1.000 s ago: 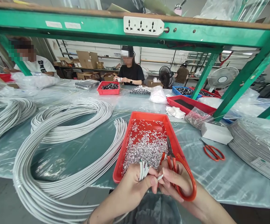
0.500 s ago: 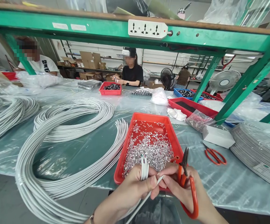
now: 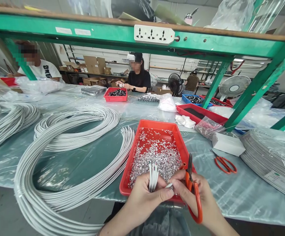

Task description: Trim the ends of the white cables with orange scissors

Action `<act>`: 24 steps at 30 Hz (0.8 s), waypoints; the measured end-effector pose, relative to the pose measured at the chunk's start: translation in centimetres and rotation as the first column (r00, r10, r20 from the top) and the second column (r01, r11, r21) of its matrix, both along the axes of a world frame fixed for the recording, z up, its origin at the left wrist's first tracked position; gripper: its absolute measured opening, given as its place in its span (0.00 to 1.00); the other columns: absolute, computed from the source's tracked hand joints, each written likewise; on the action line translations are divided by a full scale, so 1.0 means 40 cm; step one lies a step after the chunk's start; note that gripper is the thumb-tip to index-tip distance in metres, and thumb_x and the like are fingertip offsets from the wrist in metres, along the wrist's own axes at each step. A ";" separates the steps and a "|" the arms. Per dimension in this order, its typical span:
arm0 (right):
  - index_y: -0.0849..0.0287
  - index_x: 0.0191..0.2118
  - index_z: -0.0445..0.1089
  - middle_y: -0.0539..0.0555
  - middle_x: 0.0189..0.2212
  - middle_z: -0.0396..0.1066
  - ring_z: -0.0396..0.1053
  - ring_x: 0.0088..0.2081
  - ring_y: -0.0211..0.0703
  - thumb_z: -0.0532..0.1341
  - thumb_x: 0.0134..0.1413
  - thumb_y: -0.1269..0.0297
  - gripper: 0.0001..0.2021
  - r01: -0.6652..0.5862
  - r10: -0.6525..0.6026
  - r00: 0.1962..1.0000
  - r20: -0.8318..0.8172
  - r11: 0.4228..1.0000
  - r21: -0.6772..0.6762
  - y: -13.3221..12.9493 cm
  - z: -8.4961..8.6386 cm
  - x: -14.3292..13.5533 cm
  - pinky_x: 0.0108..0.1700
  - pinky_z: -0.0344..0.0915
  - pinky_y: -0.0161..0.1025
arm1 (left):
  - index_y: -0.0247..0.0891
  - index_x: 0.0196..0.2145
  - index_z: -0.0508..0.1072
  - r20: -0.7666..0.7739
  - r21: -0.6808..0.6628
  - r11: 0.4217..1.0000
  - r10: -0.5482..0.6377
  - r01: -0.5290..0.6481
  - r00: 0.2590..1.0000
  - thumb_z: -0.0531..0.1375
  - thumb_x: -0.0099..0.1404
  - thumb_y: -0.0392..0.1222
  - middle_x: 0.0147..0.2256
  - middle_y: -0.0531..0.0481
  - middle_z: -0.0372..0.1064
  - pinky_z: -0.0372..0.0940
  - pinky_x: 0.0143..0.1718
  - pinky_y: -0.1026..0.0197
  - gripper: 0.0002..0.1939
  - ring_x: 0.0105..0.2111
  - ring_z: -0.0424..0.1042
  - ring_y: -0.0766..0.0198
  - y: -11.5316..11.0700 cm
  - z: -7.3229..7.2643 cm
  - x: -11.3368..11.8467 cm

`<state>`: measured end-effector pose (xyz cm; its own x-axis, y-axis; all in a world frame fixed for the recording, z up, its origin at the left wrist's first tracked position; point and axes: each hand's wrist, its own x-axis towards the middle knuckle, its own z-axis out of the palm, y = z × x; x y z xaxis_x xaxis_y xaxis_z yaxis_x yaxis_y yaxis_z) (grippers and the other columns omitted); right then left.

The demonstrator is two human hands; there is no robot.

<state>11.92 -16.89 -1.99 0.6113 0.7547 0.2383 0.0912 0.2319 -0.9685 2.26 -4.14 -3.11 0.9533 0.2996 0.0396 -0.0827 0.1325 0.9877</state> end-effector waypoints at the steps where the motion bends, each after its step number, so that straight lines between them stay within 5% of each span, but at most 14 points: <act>1: 0.61 0.25 0.73 0.47 0.18 0.65 0.58 0.22 0.32 0.69 0.44 0.69 0.05 -0.026 0.026 0.998 -0.054 1.000 -0.002 -0.001 0.000 0.002 0.25 0.56 0.28 | 0.33 0.21 0.65 0.012 0.021 1.000 0.015 -0.016 1.000 0.64 0.54 0.48 0.17 0.59 0.51 0.46 0.22 0.67 0.17 0.20 0.48 0.73 -0.001 0.003 0.000; 6: 0.63 0.21 0.66 0.43 0.11 0.55 0.44 0.14 0.28 0.66 0.49 0.59 0.15 -0.292 0.299 0.850 -0.434 0.953 0.084 0.011 -0.013 0.006 0.21 0.44 0.31 | 0.31 0.23 0.71 0.096 0.069 0.994 -0.091 0.084 0.991 0.61 0.59 0.45 0.21 0.51 0.65 0.57 0.27 0.66 0.14 0.23 0.61 0.68 0.001 0.025 0.000; 12: 0.59 0.16 0.57 0.41 0.07 0.47 0.39 0.14 0.30 0.59 0.53 0.54 0.21 -0.428 0.407 0.668 -0.623 0.895 0.125 0.022 -0.046 -0.006 0.23 0.47 0.33 | 0.31 0.18 0.68 0.131 0.090 0.986 -0.149 0.138 0.980 0.60 0.57 0.55 0.20 0.50 0.63 0.56 0.27 0.66 0.23 0.23 0.60 0.68 0.014 0.021 0.004; 17: 0.61 0.16 0.60 0.43 0.07 0.49 0.51 0.17 0.33 0.61 0.54 0.54 0.22 -0.318 0.336 0.772 -0.540 0.939 0.129 0.019 -0.048 -0.005 0.24 0.46 0.34 | 0.32 0.18 0.66 0.128 0.014 0.985 -0.173 0.173 0.976 0.59 0.58 0.56 0.19 0.50 0.62 0.55 0.29 0.64 0.23 0.23 0.61 0.66 0.016 -0.002 0.009; 21: 0.62 0.29 0.70 0.44 0.15 0.61 0.51 0.18 0.30 0.66 0.51 0.59 0.11 -0.164 0.197 0.883 -0.425 0.980 0.114 0.021 -0.042 -0.007 0.24 0.46 0.33 | 0.34 0.20 0.66 0.064 -0.061 0.990 -0.120 0.124 0.991 0.58 0.59 0.56 0.17 0.52 0.60 0.53 0.29 0.64 0.22 0.22 0.59 0.66 0.011 -0.012 0.008; 24: 0.63 0.28 0.70 0.46 0.18 0.64 0.53 0.19 0.30 0.67 0.49 0.60 0.10 -0.154 0.186 0.903 -0.386 0.982 0.112 0.025 -0.036 -0.007 0.24 0.47 0.31 | 0.34 0.19 0.65 0.059 -0.041 0.990 -0.135 0.138 0.989 0.57 0.59 0.57 0.16 0.54 0.57 0.51 0.27 0.64 0.24 0.20 0.54 0.69 0.008 -0.014 0.006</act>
